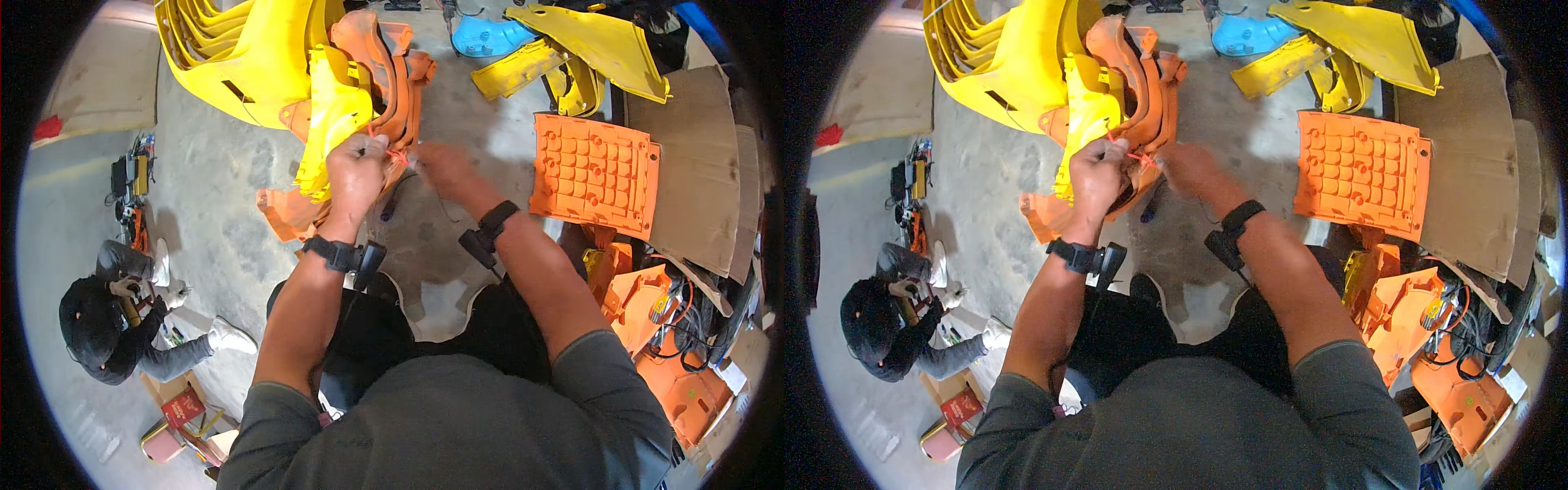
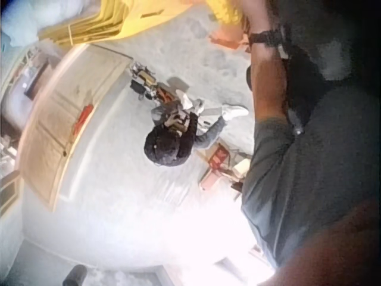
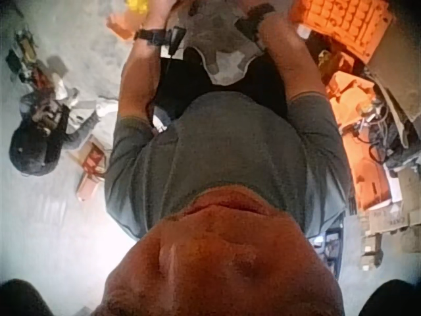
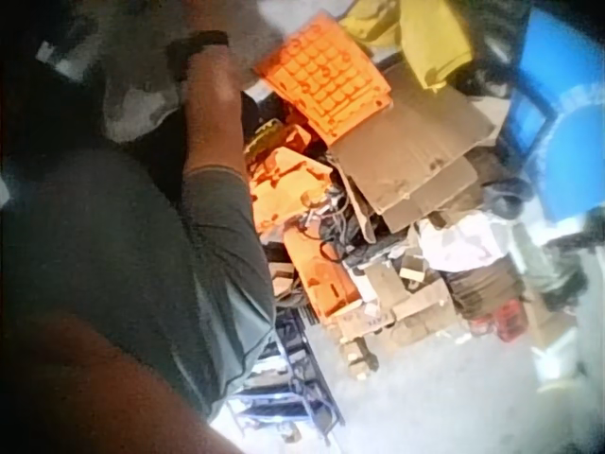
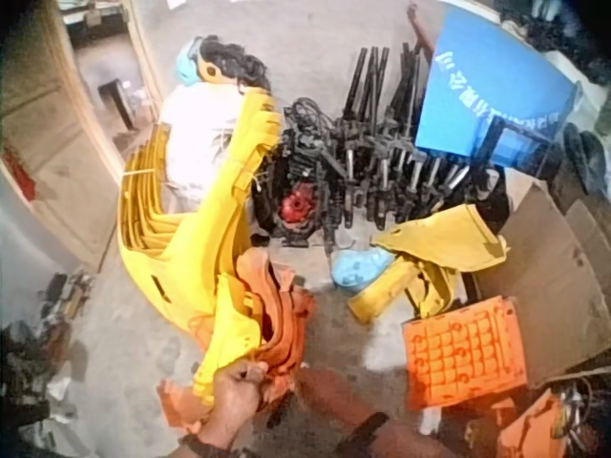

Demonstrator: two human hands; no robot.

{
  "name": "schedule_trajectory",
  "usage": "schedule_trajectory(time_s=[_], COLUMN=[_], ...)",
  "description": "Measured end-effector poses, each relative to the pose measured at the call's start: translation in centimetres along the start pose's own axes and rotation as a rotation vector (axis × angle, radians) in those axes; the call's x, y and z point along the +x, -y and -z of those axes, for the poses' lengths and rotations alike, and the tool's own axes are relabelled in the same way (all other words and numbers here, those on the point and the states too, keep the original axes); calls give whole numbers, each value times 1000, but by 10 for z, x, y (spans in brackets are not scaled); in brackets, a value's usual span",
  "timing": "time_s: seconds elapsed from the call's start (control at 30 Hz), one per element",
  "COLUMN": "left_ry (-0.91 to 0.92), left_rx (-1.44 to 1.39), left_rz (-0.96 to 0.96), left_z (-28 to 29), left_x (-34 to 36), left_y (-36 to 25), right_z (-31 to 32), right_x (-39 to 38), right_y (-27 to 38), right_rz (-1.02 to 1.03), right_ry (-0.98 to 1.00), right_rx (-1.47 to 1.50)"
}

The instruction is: The recorder is repairing a yellow motorcycle fairing by securing wires and components with zip ties and cutting them to size.

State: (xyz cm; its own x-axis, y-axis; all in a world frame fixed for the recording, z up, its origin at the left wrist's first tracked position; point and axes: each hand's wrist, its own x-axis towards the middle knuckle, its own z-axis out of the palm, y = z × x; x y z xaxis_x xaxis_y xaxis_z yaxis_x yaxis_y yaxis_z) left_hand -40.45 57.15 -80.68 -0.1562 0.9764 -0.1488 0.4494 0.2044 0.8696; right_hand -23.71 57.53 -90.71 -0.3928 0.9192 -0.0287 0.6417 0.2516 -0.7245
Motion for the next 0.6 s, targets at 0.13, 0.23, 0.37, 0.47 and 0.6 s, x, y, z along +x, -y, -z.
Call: schedule_trajectory(time_s=[0.13, 0.23, 0.37, 0.47, 0.6], left_ry=[-83, -104, -130, -100, 14], left_rx=[-168, -190, -203, -203, -249], left_rz=[55, 36, 78, 59, 104], left_z=[5, 15, 23, 21, 28], left_x=[-3, -7, -9, -12, -7], left_y=[3, 4, 1, -1, -4], right_z=[-5, 0, -1, -7, -6], right_x=[1, 4, 8, 8, 10], right_y=[6, 14, 17, 15, 9], right_rz=[25, -29, -74, -98, -107], right_ry=[52, 101, 203, 194, 186], right_rx=[-72, -85, -129, -132, -125])
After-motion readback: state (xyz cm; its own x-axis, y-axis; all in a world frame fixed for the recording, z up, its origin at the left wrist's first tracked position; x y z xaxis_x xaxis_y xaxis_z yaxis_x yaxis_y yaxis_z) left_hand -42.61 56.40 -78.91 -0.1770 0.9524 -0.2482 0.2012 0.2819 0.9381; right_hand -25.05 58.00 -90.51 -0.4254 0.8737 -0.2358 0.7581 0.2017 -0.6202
